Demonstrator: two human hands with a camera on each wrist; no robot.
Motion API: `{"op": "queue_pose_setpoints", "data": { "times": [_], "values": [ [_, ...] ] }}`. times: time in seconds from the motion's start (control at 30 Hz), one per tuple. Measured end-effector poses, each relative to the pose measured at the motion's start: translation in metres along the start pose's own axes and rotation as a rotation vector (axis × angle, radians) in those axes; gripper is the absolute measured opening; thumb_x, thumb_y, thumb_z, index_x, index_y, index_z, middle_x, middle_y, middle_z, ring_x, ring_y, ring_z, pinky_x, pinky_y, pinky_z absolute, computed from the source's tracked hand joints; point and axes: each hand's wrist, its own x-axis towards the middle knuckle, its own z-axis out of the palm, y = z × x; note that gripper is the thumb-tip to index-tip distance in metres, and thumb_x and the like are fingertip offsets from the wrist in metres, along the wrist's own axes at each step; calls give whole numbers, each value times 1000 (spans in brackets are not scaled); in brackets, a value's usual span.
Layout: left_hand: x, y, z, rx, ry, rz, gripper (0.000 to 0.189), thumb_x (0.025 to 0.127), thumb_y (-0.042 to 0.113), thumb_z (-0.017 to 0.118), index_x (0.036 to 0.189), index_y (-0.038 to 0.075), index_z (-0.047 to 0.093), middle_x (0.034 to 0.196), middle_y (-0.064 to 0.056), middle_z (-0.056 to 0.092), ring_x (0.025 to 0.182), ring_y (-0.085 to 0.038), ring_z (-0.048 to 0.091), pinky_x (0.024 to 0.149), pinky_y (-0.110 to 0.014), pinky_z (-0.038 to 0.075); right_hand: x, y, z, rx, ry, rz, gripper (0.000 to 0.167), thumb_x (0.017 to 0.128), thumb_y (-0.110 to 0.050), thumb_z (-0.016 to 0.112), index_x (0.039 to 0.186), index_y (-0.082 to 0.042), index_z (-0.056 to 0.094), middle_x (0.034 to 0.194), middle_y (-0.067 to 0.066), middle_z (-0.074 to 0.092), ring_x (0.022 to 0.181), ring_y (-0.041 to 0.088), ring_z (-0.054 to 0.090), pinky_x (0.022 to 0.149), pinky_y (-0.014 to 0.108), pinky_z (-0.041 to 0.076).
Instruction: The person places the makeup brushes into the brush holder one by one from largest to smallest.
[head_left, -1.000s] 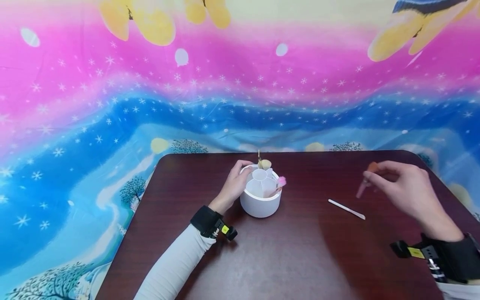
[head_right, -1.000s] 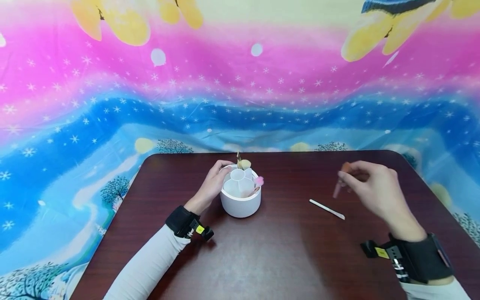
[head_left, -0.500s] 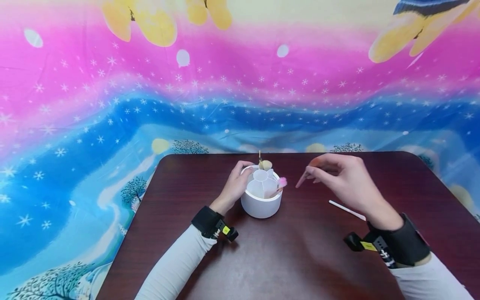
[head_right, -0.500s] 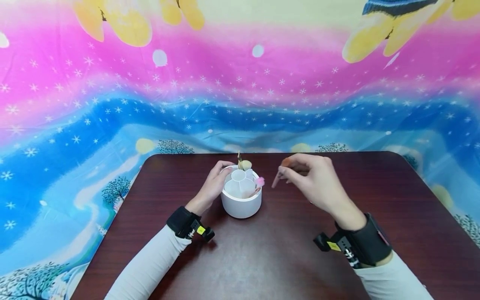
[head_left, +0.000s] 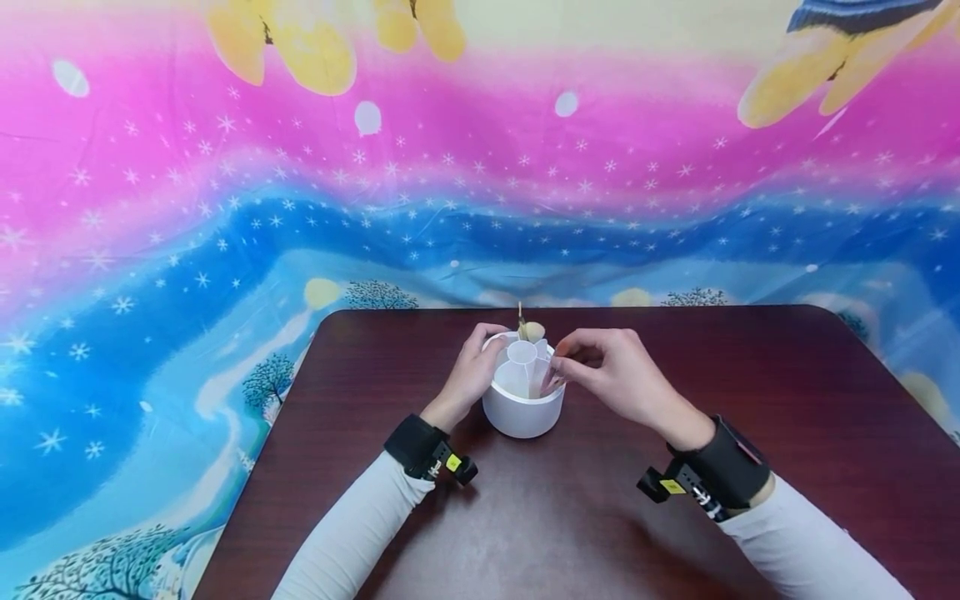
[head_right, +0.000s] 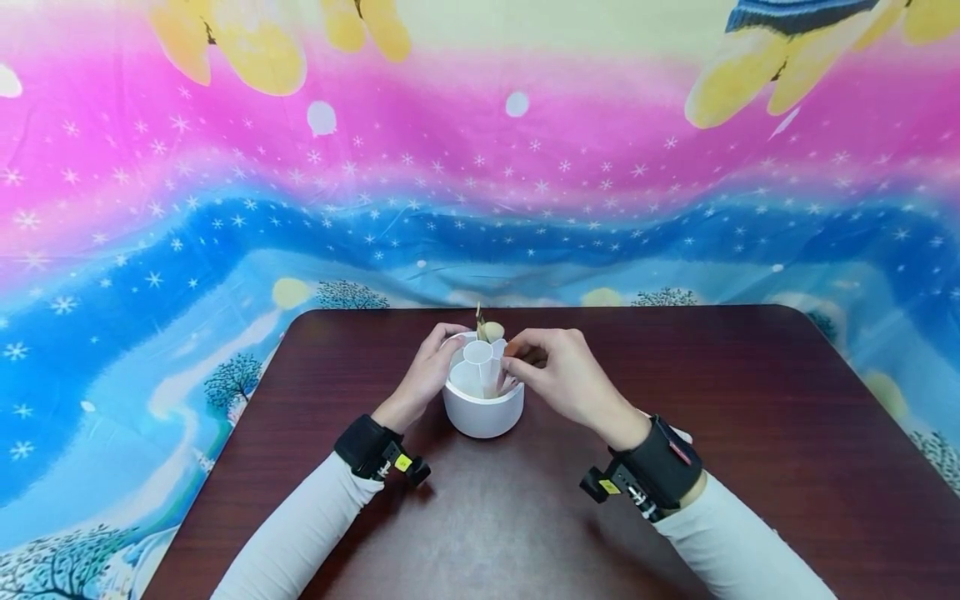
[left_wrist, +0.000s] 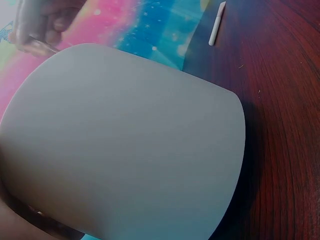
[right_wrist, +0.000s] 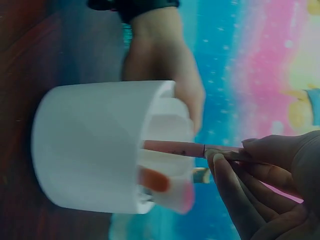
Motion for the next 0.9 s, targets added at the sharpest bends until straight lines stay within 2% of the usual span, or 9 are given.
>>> {"op": "queue_pose_setpoints", "data": {
  "times": [0.17, 0.33, 0.47, 0.73, 0.9],
  "values": [
    [-1, 0, 0, 5, -4, 8, 29, 108, 26, 48, 130, 10, 57, 137, -11, 59, 129, -28, 54, 111, -50, 38, -3, 7, -1, -1, -40, 36, 6, 94, -13, 76, 100, -10, 76, 91, 0, 75, 82, 12, 72, 74, 31, 60],
    [-1, 1, -1, 14, -3, 10, 29, 108, 26, 47, 130, 10, 57, 138, -11, 58, 131, -27, 52, 111, -50, 37, -12, 14, -22, -101, 6, 76, 6, 95, -17, 75, 101, -13, 75, 90, -3, 74, 81, 12, 72, 72, 29, 59],
    [0, 2, -1, 13, 1, 13, 29, 108, 25, 47, 130, 10, 57, 136, -11, 59, 130, -27, 52, 111, -50, 38, -26, 28, -42, -145, 22, 106, 9, 97, -18, 73, 103, -12, 74, 88, 0, 75, 78, 13, 72, 66, 27, 57],
    [1, 1, -1, 25, -4, 6, 29, 108, 27, 47, 130, 10, 56, 139, -10, 58, 132, -27, 51, 112, -51, 37, -68, 79, -72, -220, -125, 278, 29, 100, -23, 69, 116, 1, 69, 90, 3, 75, 76, 16, 72, 64, 27, 55],
    [0, 2, -1, 19, -9, 8, 29, 108, 26, 46, 130, 10, 56, 138, -11, 58, 130, -27, 52, 111, -51, 38, -95, 113, -78, -181, -224, 409, 29, 102, -17, 64, 115, 9, 66, 88, 7, 72, 74, 20, 71, 61, 31, 57]
  ]
}}
